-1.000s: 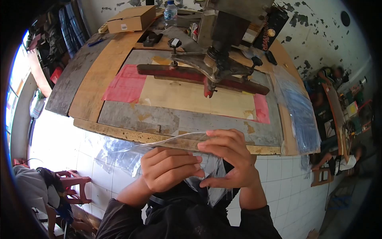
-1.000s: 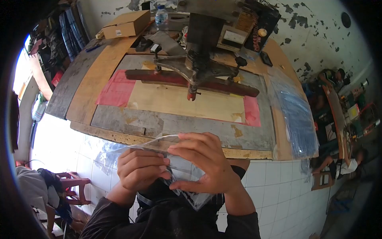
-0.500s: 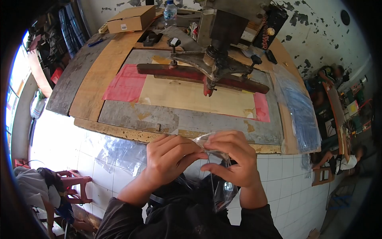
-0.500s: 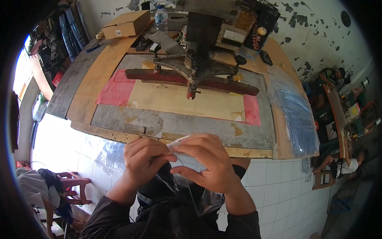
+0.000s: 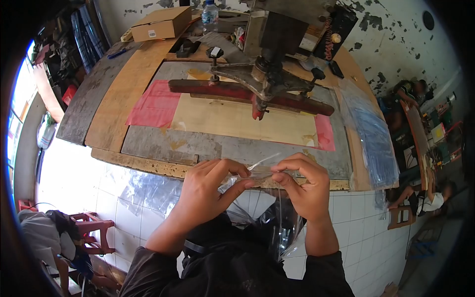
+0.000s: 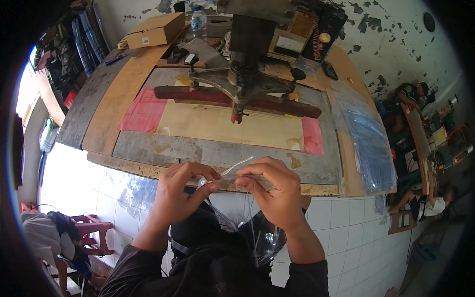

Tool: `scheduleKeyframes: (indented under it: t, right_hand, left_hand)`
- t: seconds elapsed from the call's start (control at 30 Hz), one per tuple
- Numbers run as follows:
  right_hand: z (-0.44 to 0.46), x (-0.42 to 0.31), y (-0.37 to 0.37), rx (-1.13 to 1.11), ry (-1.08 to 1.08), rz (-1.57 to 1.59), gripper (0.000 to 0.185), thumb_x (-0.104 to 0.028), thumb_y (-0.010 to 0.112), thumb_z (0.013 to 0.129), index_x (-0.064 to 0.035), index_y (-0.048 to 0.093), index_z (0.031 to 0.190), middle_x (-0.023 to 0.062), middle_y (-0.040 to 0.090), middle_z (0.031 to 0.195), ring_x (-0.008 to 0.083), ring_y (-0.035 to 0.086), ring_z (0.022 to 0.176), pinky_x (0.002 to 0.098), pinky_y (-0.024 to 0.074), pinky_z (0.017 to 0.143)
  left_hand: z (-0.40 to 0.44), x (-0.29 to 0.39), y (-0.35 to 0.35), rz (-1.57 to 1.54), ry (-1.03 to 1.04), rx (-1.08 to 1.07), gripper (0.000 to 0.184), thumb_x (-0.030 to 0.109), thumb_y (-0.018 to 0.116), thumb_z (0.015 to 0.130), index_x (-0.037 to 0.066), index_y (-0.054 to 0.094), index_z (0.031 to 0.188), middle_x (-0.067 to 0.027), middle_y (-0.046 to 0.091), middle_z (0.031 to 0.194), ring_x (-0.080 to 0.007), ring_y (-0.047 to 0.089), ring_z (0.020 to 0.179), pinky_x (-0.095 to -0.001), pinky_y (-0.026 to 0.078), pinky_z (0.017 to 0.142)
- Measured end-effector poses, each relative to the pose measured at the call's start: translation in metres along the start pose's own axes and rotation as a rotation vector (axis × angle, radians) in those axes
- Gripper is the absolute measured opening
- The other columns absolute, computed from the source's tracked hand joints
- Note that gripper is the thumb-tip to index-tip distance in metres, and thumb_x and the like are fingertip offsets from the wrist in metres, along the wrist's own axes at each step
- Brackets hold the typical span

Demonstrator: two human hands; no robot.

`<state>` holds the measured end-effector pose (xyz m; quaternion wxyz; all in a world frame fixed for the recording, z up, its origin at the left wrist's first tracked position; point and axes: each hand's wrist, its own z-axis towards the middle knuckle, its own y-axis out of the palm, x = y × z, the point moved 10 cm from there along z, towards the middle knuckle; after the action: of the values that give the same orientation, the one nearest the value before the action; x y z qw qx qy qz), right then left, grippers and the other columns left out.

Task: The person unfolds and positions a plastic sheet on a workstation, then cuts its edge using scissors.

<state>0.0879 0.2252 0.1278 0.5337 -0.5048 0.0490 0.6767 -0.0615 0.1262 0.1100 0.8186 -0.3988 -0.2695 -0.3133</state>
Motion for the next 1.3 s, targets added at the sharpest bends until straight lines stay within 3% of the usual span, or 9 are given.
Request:
scheduleKeyframes:
  t: [0.17,0.23,0.43,0.87,1.07,1.2,1.3]
  right_hand:
    - [0.002,-0.001,-0.003,-0.005,-0.016,-0.017,0.014,-0.008,0.079,0.085,-0.0016,0.074,0.096,0.0077,0.072,0.087,0.0195,0.068,0.080,0.0301,0.0510,0.072]
    - [0.002,0.004,-0.007,0.020,0.059,0.041,0.013,-0.009,0.079,0.086,-0.0013,0.074,0.095,0.0076,0.072,0.088,0.0193,0.068,0.081,0.0302,0.0508,0.073]
    - [0.004,0.001,-0.013,0.010,-0.004,-0.060,0.013,-0.011,0.078,0.087,-0.0015,0.073,0.094,0.0076,0.071,0.088,0.0201,0.067,0.082,0.0316,0.0498,0.075]
    - [0.003,0.004,-0.017,0.020,-0.019,-0.041,0.009,-0.008,0.074,0.090,-0.0010,0.069,0.092,0.0085,0.070,0.088,0.0200,0.066,0.083,0.0307,0.0489,0.077]
    - [-0.008,0.050,-0.049,0.264,-0.028,0.158,0.011,-0.009,0.068,0.097,0.0003,0.064,0.100,0.0089,0.068,0.091,0.0172,0.067,0.087,0.0287,0.0501,0.082]
    - [-0.018,0.079,-0.055,0.332,-0.086,0.203,0.011,-0.012,0.062,0.102,-0.0017,0.059,0.105,0.0111,0.067,0.100,0.0202,0.069,0.094,0.0325,0.0515,0.088]
    - [-0.024,0.098,-0.054,0.369,-0.055,0.242,0.012,-0.013,0.061,0.103,-0.0017,0.058,0.105,0.0106,0.068,0.099,0.0191,0.069,0.095,0.0317,0.0514,0.088]
  left_hand:
    - [0.002,0.003,0.003,0.004,-0.011,-0.040,0.022,0.011,0.078,0.085,0.005,0.066,0.102,-0.0084,0.077,0.097,-0.0265,0.075,0.085,-0.0361,0.055,0.073]
    - [0.001,-0.001,0.005,0.078,0.001,-0.039,0.016,0.009,0.076,0.086,0.005,0.069,0.100,-0.0086,0.077,0.092,-0.0268,0.075,0.080,-0.0352,0.056,0.071]
    - [0.000,-0.003,0.006,0.086,0.030,0.011,0.010,0.009,0.077,0.084,0.007,0.074,0.094,-0.0079,0.076,0.084,-0.0238,0.074,0.070,-0.0327,0.055,0.061]
    - [0.000,0.012,0.004,0.163,0.136,0.086,0.016,0.011,0.082,0.080,0.007,0.072,0.092,-0.0065,0.075,0.083,-0.0227,0.072,0.066,-0.0317,0.053,0.059]
    - [0.001,-0.003,-0.016,0.358,0.022,0.093,0.018,0.018,0.083,0.079,0.009,0.070,0.087,-0.0051,0.073,0.082,-0.0235,0.071,0.068,-0.0339,0.053,0.061]
    - [0.011,-0.011,-0.018,0.470,0.101,0.022,0.019,0.021,0.082,0.077,0.009,0.068,0.080,-0.0014,0.070,0.078,-0.0214,0.069,0.068,-0.0340,0.050,0.059]
    - [0.024,-0.003,-0.011,0.624,0.422,-0.043,0.017,0.021,0.079,0.078,0.012,0.064,0.079,0.0009,0.061,0.072,-0.0161,0.060,0.060,-0.0311,0.044,0.055]
